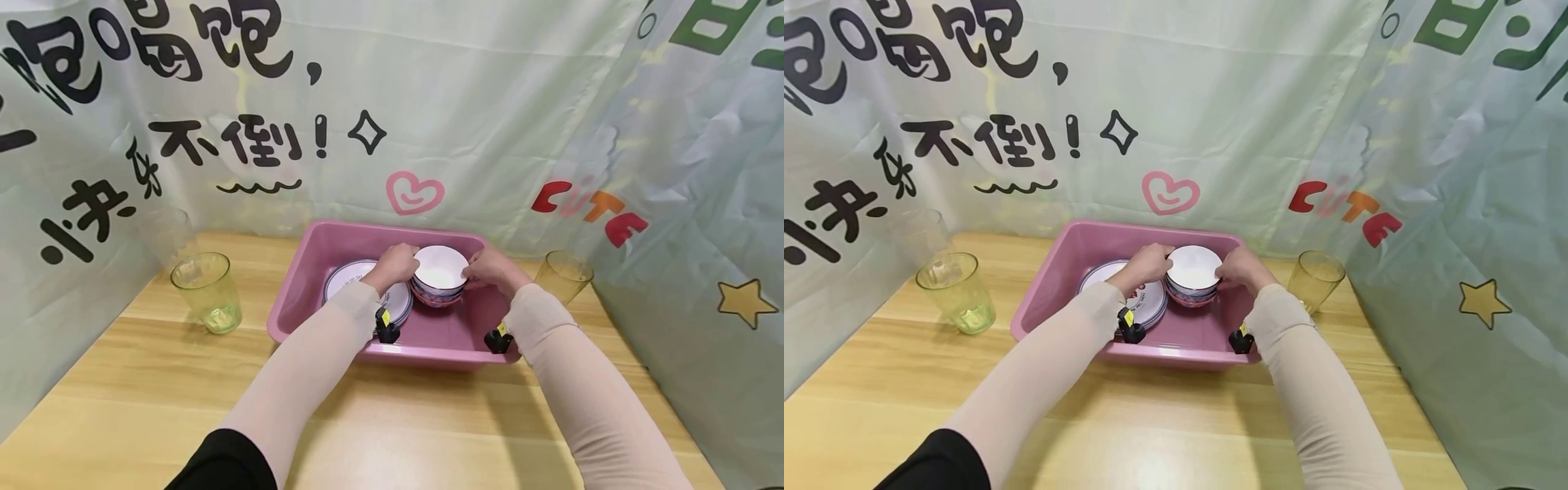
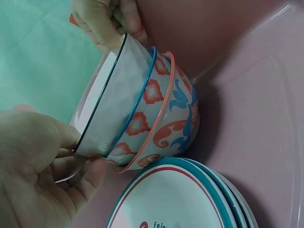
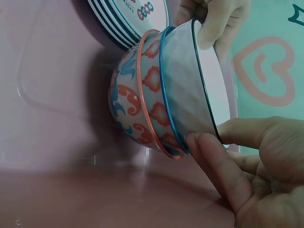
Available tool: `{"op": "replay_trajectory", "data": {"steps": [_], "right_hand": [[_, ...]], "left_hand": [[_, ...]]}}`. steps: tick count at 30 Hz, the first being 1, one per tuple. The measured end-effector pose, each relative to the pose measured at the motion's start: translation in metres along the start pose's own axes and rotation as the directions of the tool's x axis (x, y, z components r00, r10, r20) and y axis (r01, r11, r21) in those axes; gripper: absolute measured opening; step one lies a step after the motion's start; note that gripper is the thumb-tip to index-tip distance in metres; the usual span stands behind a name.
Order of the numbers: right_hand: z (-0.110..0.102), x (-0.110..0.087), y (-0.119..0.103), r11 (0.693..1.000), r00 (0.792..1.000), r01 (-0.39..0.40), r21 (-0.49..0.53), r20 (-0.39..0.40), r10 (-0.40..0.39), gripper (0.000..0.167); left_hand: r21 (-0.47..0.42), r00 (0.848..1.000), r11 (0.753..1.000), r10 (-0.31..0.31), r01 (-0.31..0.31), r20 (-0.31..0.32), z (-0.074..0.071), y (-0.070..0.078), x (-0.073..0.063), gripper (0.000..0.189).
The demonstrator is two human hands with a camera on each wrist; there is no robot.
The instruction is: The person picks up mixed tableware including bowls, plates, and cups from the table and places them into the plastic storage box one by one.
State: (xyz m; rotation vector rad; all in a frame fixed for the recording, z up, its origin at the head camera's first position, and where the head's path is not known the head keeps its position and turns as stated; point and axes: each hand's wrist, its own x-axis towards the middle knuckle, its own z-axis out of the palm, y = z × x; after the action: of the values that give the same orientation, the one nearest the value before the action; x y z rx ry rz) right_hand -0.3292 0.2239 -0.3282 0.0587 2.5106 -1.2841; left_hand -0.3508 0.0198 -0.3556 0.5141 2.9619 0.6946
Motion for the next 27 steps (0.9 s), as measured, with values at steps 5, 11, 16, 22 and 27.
{"op": "replay_trajectory", "data": {"steps": [5, 11, 16, 22, 27], "right_hand": [[-0.004, -0.003, -0.002, 1.0, 1.0, 0.007, -0.006, 0.004, -0.007, 0.006], [-0.003, -0.003, -0.001, 1.0, 1.0, 0.011, 0.021, 0.02, -0.011, 0.011], [-0.002, -0.003, -0.002, 1.0, 0.999, 0.01, 0.023, 0.035, -0.011, 0.014], [-0.004, -0.007, -0.004, 0.998, 0.999, 0.022, -0.057, 0.037, -0.019, 0.026], [-0.008, -0.013, -0.007, 0.986, 0.998, 0.056, -0.154, -0.008, -0.058, 0.033]], "left_hand": [[-0.024, 1.0, 1.0, 0.006, -0.006, 0.003, -0.001, 0.001, 0.002, 0.046], [-0.037, 1.0, 0.999, 0.013, -0.012, 0.019, -0.002, 0.0, 0.001, 0.046], [-0.033, 1.0, 0.999, -0.001, 0.002, 0.027, -0.009, 0.002, -0.001, 0.041], [0.007, 0.999, 0.999, 0.037, -0.037, 0.019, -0.018, 0.003, -0.003, 0.019], [-0.011, 0.999, 0.999, 0.043, -0.043, 0.023, -0.025, 0.003, -0.008, 0.033]]}}
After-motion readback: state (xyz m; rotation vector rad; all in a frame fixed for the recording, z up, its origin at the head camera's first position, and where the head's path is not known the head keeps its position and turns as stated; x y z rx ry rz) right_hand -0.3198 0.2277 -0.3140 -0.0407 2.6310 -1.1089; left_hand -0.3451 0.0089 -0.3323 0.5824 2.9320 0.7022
